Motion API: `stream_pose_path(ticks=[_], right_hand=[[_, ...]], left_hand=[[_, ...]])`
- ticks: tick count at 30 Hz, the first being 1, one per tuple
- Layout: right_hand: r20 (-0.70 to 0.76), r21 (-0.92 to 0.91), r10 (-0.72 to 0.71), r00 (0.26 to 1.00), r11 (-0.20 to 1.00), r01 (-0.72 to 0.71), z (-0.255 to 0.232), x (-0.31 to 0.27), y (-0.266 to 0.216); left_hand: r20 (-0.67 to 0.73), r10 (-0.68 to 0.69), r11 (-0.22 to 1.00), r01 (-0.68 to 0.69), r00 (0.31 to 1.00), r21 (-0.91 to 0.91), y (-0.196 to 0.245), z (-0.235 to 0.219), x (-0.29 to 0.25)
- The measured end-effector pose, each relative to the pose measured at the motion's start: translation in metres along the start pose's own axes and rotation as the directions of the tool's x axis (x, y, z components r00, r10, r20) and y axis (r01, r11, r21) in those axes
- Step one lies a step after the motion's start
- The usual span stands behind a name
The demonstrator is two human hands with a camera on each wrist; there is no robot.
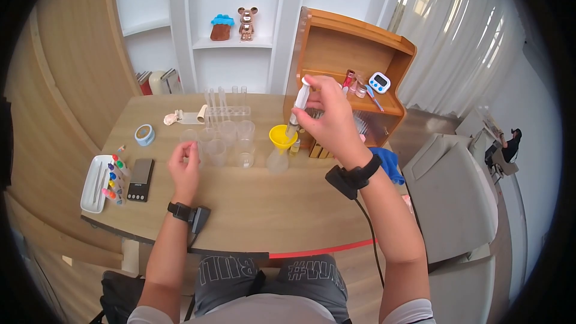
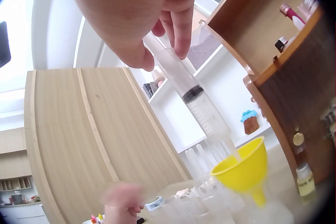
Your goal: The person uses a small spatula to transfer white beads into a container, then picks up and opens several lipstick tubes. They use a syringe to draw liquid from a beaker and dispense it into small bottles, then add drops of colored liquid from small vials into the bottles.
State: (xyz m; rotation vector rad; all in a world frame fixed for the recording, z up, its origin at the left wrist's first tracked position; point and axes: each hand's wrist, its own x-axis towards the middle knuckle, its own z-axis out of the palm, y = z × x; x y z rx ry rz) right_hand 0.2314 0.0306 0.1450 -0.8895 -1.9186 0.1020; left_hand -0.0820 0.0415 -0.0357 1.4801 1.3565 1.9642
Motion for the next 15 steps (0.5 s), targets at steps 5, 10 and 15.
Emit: stream_pose_path(ticks=[5, 10, 15], right_hand=[[-0.016, -0.124, -0.118, 0.993, 0.986, 0.116, 0.007, -0.004, 0.006], [-0.045, -0.156, -0.13, 0.991, 0.98, 0.121, 0.005, -0.006, 0.008], [-0.13, -0.182, -0.173, 0.976, 0.972, 0.148, -0.013, 0.005, -0.008]], left_hand=[[-0.01, 0.013, 1.0, -0.013, 1.0, 0.01, 0.001, -0.001, 0.0], [0.002, 0.032, 0.999, -0.032, 0.999, 0.01, 0.002, 0.0, 0.0], [0.037, 0.061, 0.997, -0.062, 0.997, 0.037, 0.007, 0.004, -0.004]])
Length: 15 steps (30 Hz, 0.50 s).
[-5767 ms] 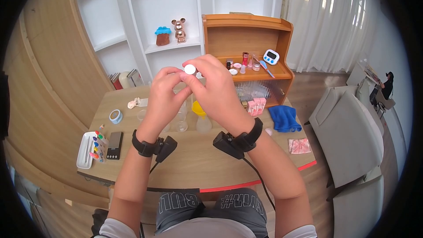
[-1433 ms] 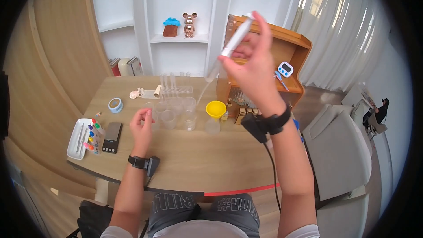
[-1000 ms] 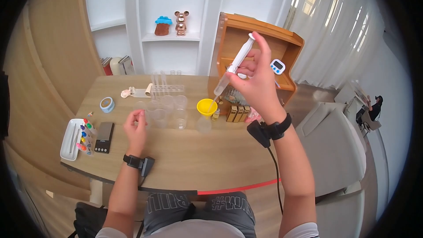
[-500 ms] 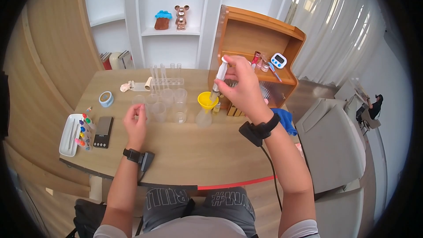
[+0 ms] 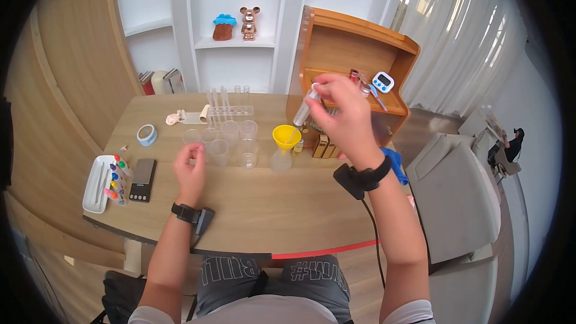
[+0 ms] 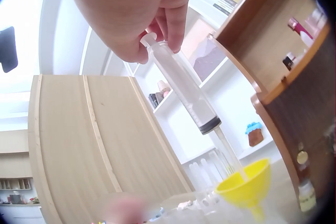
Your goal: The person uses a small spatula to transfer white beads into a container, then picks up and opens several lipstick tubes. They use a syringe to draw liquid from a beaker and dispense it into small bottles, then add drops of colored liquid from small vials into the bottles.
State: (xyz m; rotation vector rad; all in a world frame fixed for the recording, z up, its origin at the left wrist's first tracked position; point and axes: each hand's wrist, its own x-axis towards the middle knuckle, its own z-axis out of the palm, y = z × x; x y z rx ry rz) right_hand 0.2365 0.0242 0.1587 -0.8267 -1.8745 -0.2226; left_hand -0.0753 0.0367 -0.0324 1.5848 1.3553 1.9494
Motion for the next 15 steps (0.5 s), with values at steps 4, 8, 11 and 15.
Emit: stream_pose_path(ticks=[4, 8, 11, 15], right_hand=[[-0.095, 0.06, 0.024, 0.995, 0.998, -0.018, -0.017, 0.023, -0.014], [-0.157, 0.221, 0.079, 0.984, 0.974, -0.043, -0.019, 0.039, -0.029], [-0.15, 0.218, 0.038, 0.988, 0.976, -0.005, -0.006, 0.044, -0.041], [-0.078, 0.175, -0.018, 0.997, 0.984, 0.032, 0.032, 0.027, -0.041]], left_hand=[[0.007, 0.018, 1.0, -0.018, 1.0, 0.009, 0.003, 0.001, -0.001], [0.009, 0.048, 0.999, -0.048, 0.999, 0.02, 0.006, 0.001, -0.001], [0.022, 0.067, 0.997, -0.068, 0.998, 0.036, 0.008, 0.0, 0.0], [0.127, 0.033, 0.999, -0.036, 0.991, 0.021, 0.015, 0.001, -0.004]])
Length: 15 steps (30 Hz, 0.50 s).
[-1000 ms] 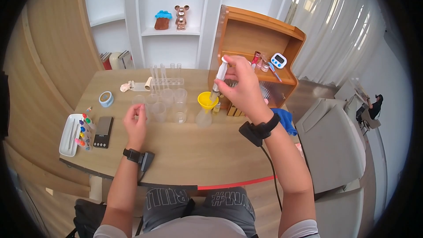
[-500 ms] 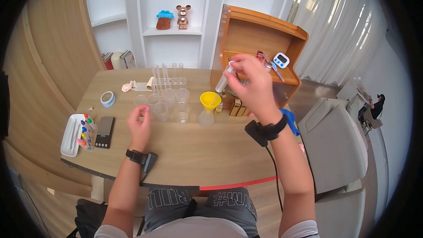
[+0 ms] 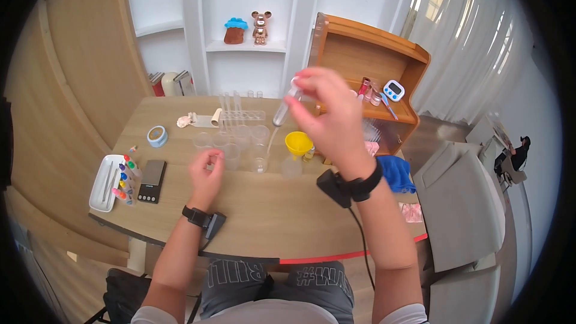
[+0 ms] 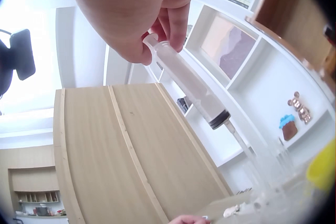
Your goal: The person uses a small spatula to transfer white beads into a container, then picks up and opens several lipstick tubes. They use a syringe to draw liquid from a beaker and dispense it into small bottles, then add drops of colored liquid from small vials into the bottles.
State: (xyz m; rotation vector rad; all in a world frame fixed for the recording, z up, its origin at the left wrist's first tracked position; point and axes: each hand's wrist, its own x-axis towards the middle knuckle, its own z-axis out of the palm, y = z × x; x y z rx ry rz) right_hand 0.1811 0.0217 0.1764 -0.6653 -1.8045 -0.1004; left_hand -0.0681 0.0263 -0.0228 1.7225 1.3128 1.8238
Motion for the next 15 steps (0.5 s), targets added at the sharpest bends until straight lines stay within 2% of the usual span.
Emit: stream_pose_path(ticks=[2, 4, 7, 10, 13, 15], right_hand=[[0.028, 0.012, 0.021, 0.999, 1.0, -0.022, 0.017, -0.015, 0.006], [0.049, 0.027, 0.045, 0.998, 0.999, -0.046, 0.031, -0.028, 0.01], [0.051, 0.114, 0.221, 0.974, 0.967, -0.226, 0.046, -0.041, 0.009], [0.067, 0.253, 0.325, 0.943, 0.909, -0.331, 0.054, -0.048, 0.017], [0.089, 0.32, 0.378, 0.921, 0.865, -0.386, 0.058, -0.053, 0.023], [0.108, 0.335, 0.416, 0.903, 0.84, -0.427, 0.059, -0.056, 0.027]], left_hand=[[0.132, -0.026, 1.0, 0.027, 0.991, -0.009, 0.006, 0.003, -0.004], [0.301, -0.034, 0.999, 0.039, 0.953, -0.01, 0.01, 0.01, -0.009], [0.401, -0.069, 0.979, -0.016, 0.914, 0.204, 0.014, 0.016, -0.016], [0.393, -0.147, 0.948, 0.016, 0.908, 0.318, 0.016, 0.02, -0.019], [0.423, -0.254, 0.925, 0.091, 0.87, 0.369, 0.019, 0.023, -0.021], [0.383, -0.166, 0.951, 0.045, 0.909, 0.305, 0.004, 0.031, -0.031]])
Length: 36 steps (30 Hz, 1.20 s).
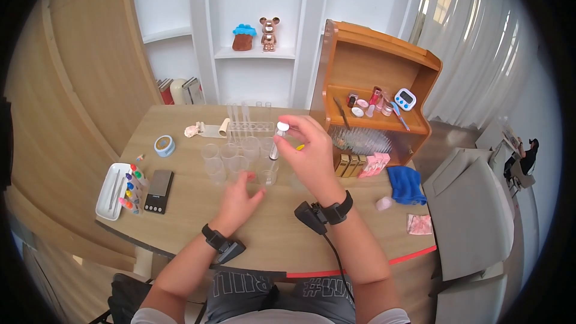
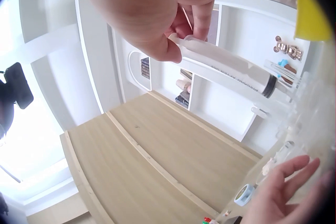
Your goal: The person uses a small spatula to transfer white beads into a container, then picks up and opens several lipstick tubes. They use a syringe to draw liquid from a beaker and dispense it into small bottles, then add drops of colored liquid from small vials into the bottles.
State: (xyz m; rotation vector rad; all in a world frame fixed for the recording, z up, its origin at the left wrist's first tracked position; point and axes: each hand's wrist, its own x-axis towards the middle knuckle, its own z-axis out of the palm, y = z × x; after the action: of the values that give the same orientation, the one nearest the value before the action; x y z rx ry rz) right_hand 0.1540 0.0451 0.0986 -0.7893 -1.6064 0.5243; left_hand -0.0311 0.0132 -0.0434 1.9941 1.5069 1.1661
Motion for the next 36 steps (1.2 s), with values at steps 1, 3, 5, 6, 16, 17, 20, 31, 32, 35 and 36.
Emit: stream_pose_path(ticks=[1, 3, 5, 6, 16, 17, 20, 31, 32, 35, 36], right_hand=[[-0.001, 0.005, 0.028, 1.0, 1.0, -0.028, 0.0, 0.0, 0.001], [-0.004, 0.029, 0.086, 0.996, 0.996, -0.086, 0.001, -0.001, 0.004], [-0.008, 0.064, 0.144, 0.99, 0.988, -0.143, 0.001, -0.001, 0.006], [0.001, 0.098, 0.169, 0.986, 0.981, -0.168, 0.001, -0.002, 0.01], [0.092, 0.132, 0.173, 0.981, 0.974, -0.184, 0.007, -0.002, 0.007], [0.104, 0.145, 0.18, 0.978, 0.97, -0.194, 0.008, -0.001, 0.007], [0.149, 0.203, 0.206, 0.967, 0.951, -0.233, 0.006, -0.002, 0.009], [0.232, 0.211, 0.321, 0.918, 0.905, -0.37, 0.006, -0.001, 0.006], [0.235, 0.203, 0.318, 0.918, 0.908, -0.367, 0.006, -0.001, 0.005], [0.233, 0.198, 0.296, 0.926, 0.918, -0.343, 0.008, -0.001, 0.004], [0.236, 0.194, 0.287, 0.928, 0.922, -0.334, 0.007, -0.001, 0.004]], left_hand=[[-0.038, 0.035, 0.999, -0.035, 0.999, -0.018, -0.005, 0.006, 0.0], [-0.047, 0.058, 0.998, -0.059, 0.997, -0.025, -0.015, 0.015, 0.001], [-0.018, 0.024, 0.999, -0.025, 1.0, -0.048, -0.014, 0.015, 0.003], [0.016, -0.022, 0.997, 0.023, 1.0, -0.067, -0.012, 0.016, 0.005], [0.072, -0.18, 0.9, 0.194, 0.981, -0.391, 0.008, 0.016, 0.017], [0.072, -0.178, 0.902, 0.192, 0.981, -0.387, 0.007, 0.016, 0.018], [0.089, -0.169, 0.912, 0.19, 0.982, -0.362, 0.003, 0.02, 0.017], [0.152, -0.217, 0.863, 0.263, 0.964, -0.432, 0.007, 0.021, 0.019], [0.149, -0.2, 0.882, 0.244, 0.968, -0.403, 0.006, 0.02, 0.019], [0.121, -0.147, 0.924, 0.18, 0.982, -0.337, 0.001, 0.024, 0.02], [0.098, -0.135, 0.933, 0.16, 0.986, -0.324, -0.005, 0.028, 0.02]])
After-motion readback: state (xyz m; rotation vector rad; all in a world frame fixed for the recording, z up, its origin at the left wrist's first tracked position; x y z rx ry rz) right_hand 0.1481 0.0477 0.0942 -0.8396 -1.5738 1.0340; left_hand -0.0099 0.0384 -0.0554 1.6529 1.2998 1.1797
